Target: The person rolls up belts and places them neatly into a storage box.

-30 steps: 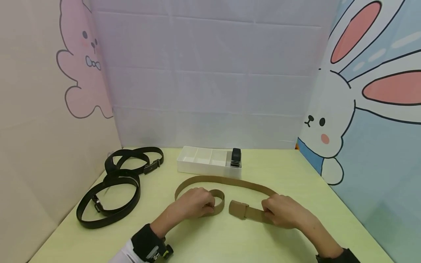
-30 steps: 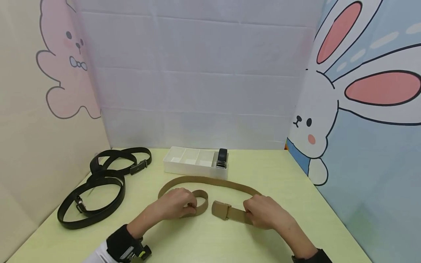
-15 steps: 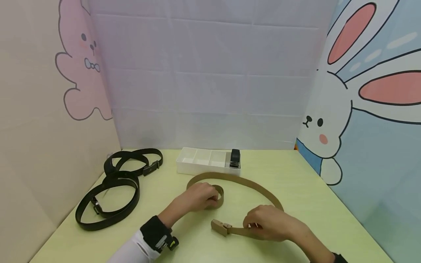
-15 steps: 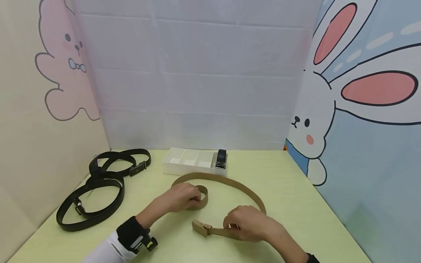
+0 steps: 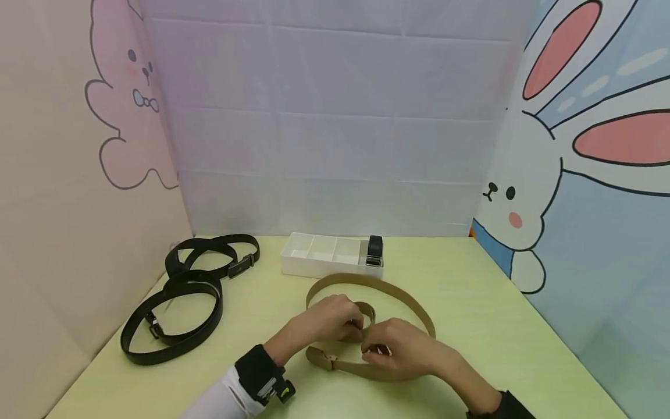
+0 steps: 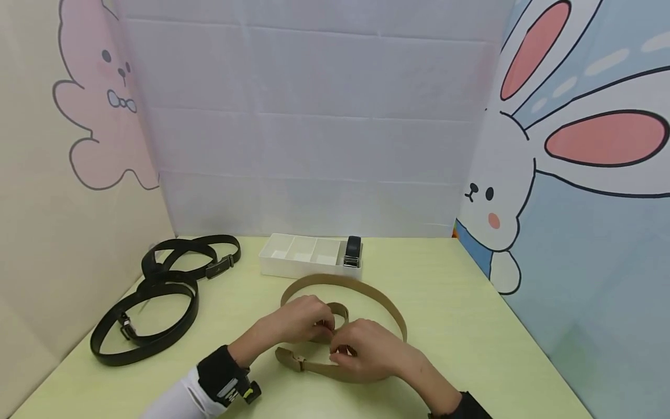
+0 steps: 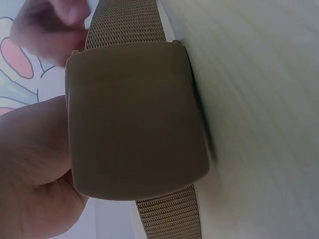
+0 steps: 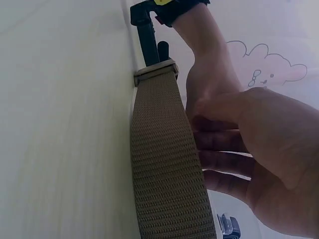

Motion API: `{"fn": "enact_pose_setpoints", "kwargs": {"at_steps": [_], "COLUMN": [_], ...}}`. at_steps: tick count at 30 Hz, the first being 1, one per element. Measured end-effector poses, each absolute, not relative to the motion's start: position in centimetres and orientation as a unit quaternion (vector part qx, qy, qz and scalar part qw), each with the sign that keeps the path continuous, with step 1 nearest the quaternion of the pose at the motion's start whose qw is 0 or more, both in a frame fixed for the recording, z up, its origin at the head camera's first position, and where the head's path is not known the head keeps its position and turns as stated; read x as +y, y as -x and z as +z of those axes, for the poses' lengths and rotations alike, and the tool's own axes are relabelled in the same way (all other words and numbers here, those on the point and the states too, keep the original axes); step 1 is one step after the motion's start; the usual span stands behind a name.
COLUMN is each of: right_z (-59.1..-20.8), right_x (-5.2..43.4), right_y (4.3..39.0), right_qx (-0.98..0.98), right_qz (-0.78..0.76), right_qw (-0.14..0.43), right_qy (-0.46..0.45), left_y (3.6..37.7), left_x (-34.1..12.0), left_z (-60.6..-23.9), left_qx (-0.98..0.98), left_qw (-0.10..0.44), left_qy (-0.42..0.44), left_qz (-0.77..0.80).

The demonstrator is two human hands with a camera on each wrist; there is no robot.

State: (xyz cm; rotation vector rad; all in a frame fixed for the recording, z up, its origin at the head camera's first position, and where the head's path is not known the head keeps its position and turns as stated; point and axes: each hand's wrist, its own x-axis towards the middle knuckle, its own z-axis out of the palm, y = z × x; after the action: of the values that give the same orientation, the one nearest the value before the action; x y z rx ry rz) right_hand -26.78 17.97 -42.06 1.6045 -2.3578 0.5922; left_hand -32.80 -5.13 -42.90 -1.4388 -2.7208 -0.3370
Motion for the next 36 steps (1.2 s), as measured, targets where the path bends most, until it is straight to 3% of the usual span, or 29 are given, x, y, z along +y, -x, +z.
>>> {"fn": "enact_pose_setpoints", "kwargs": {"at_steps": [6, 19, 26, 28, 32, 36], "right_z": [-42.5, -43.6, -43.0, -43.0, -43.0, -43.0], "right_x": [18.0, 18.1, 18.7, 18.9, 19.1, 19.1], "right_y": [28.3, 29.4, 29.4, 29.6, 29.7, 29.8], "right_qx": [-0.850, -0.856, -0.874, -0.875, -0.873, -0.871], "right_qz": [0.180, 0.164, 0.176, 0.182, 0.190, 0.192], "right_qw": [0.179, 0.135, 0.095, 0.090, 0.087, 0.087], "right_qy": [-0.461, -0.471, -0.443, -0.439, -0.441, -0.444], "left_y": [32.8, 32.4, 29.6, 28.8, 27.6, 27.2], "left_x": [-5.3, -5.3, -4.8, -4.6, -4.4, -4.6], "left_z": [-43.2, -43.3, -42.1, -41.8, -41.8, -42.1], "left_qx": [-0.870, -0.858, -0.821, -0.805, -0.783, -0.778], "left_qw": [0.035, 0.043, 0.099, 0.081, -0.009, -0.038], "left_qy": [0.476, 0.488, 0.538, 0.565, 0.606, 0.615], "left_qz": [-0.126, -0.154, -0.166, -0.161, -0.139, -0.126]}}
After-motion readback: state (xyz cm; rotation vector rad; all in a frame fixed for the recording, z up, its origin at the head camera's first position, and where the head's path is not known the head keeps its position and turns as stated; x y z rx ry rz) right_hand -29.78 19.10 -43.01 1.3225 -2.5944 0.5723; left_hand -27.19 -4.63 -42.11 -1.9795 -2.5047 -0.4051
